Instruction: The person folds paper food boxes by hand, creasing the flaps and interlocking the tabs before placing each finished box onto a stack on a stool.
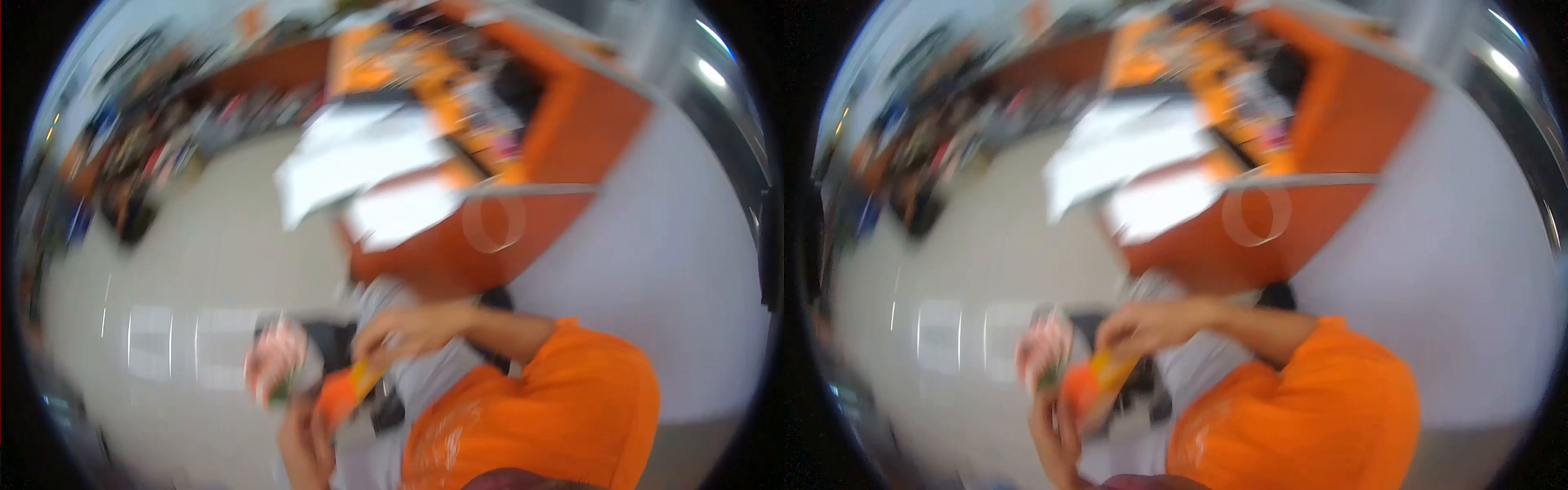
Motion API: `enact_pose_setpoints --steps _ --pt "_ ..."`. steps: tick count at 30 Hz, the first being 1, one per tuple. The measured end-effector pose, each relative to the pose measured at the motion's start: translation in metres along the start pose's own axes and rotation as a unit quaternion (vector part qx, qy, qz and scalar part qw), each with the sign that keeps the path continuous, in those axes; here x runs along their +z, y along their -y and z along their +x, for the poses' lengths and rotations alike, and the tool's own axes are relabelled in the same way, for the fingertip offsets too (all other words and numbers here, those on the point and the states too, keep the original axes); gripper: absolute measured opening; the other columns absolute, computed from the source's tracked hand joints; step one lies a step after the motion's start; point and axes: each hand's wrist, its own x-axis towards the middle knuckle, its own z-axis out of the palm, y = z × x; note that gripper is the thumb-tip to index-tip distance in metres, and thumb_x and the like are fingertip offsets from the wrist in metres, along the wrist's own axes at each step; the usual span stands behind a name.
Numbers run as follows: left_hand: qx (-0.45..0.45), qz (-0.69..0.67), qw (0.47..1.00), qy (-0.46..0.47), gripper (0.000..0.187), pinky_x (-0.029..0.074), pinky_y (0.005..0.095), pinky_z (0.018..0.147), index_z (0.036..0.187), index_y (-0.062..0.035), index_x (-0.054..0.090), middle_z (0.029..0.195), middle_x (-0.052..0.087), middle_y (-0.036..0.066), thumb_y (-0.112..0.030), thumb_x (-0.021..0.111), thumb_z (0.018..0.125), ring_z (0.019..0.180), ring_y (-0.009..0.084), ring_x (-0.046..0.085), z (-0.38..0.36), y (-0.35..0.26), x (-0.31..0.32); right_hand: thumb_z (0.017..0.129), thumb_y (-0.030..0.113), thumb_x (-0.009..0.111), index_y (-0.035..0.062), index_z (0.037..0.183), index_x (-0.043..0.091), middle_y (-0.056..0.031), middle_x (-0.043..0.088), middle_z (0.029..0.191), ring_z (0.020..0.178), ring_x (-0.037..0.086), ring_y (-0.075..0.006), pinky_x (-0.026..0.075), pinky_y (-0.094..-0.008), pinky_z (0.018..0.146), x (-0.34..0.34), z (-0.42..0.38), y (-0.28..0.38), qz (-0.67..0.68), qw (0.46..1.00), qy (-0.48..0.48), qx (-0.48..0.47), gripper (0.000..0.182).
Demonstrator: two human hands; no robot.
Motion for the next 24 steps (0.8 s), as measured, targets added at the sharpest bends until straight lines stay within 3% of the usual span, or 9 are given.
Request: enact_pose_setpoints --steps 1,3,8,10,11,15,18,20,24 --pt "-0.005 0.045 0.999 -0.021 0.024 0.055 0.0409 0.092 0.118 0.0008 0.064 0.115 0.068 0.019 -0.021 0.057 0.108 0.106 0.0300 0.066 -0.003 0.014 0.011 0.104 0.018 0.064 -0.0020 0.116 0.066 -0.0107 0.071 0.101 0.094 0.065 -0.0182 0.052 -0.0322 0.088 -0.003 -0.003 0.006 -0.011 1.000 0.011 0.011 0.024" --pt "0.023 0.057 0.996 0.067 0.034 0.052 0.0422 0.092 0.121 0.0046 0.067 0.111 0.071 0.022 -0.024 0.056 0.107 0.104 0.0328 0.067 0.019 -0.019 0.013 0.103 0.019 0.065 -0.0037 0.109 0.067 -0.0110 0.071 0.095 0.088 0.065 -0.0185 0.053 -0.0336 0.082 0.005 -0.010 0.014 0.011 0.999 -0.032 -0.004 0.024" --pt "0.187 0.022 0.980 0.070 0.005 0.051 0.0269 0.067 0.104 -0.0018 0.069 0.086 0.070 0.011 -0.005 0.064 0.103 0.073 0.0159 0.066 0.021 -0.007 0.023 0.100 0.017 0.066 -0.0043 0.101 0.070 -0.0151 0.073 0.092 0.086 0.070 -0.0280 0.054 -0.0373 0.078 0.019 -0.011 -0.003 -0.056 0.995 -0.063 -0.056 0.022" --pt "-0.019 -0.083 0.967 0.239 0.005 0.051 0.0284 0.067 0.102 0.0006 0.069 0.087 0.070 0.014 -0.004 0.066 0.101 0.073 0.0195 0.066 0.018 -0.008 0.018 0.096 0.016 0.067 -0.0045 0.098 0.072 -0.0187 0.074 0.093 0.089 0.071 -0.0337 0.055 -0.0393 0.078 0.019 -0.008 -0.003 -0.077 0.996 -0.015 -0.042 0.021" --pt "0.072 -0.057 0.987 0.128 0.003 0.050 0.0275 0.067 0.099 0.0014 0.068 0.082 0.067 0.013 -0.001 0.069 0.099 0.074 0.0158 0.065 0.006 0.004 0.036 0.096 0.016 0.067 -0.0045 0.098 0.072 -0.0187 0.074 0.093 0.089 0.071 -0.0337 0.055 -0.0393 0.078 0.020 -0.007 -0.002 -0.077 0.996 -0.022 -0.043 0.021" --pt "0.088 -0.017 0.988 0.124 0.004 0.050 0.0266 0.069 0.099 0.0028 0.068 0.083 0.068 0.009 0.000 0.071 0.098 0.077 0.0134 0.064 0.000 0.017 0.043 0.091 0.014 0.069 -0.0053 0.096 0.073 -0.0203 0.074 0.089 0.089 0.072 -0.0328 0.055 -0.0394 0.078 0.033 0.003 0.005 -0.108 0.993 0.048 -0.020 0.020" --pt "-0.042 -0.152 0.981 0.115 0.007 0.050 0.0265 0.071 0.100 0.0037 0.068 0.087 0.069 0.005 -0.003 0.070 0.100 0.079 0.0117 0.063 -0.011 0.051 0.058 0.088 0.015 0.072 -0.0040 0.094 0.074 -0.0184 0.075 0.088 0.085 0.072 -0.0297 0.055 -0.0389 0.075 0.042 0.010 -0.010 -0.076 0.996 0.037 -0.042 0.020" --pt "-0.128 -0.282 0.951 0.022 0.010 0.050 0.0258 0.072 0.100 0.0033 0.068 0.090 0.070 0.004 -0.006 0.070 0.101 0.079 0.0112 0.062 -0.010 0.041 0.069 0.087 0.017 0.073 -0.0027 0.093 0.074 -0.0159 0.076 0.088 0.080 0.073 -0.0266 0.055 -0.0383 0.072 0.047 0.012 -0.019 -0.063 0.997 0.008 -0.054 0.020" --pt "-0.126 -0.174 0.967 0.135 0.012 0.051 0.0249 0.073 0.098 0.0011 0.069 0.089 0.070 0.004 -0.011 0.073 0.100 0.081 0.0104 0.062 0.007 0.030 0.043 0.086 0.019 0.078 -0.0017 0.093 0.073 -0.0146 0.075 0.089 0.083 0.071 -0.0264 0.055 -0.0383 0.075 0.046 0.010 -0.007 -0.007 0.998 -0.031 -0.058 0.023"
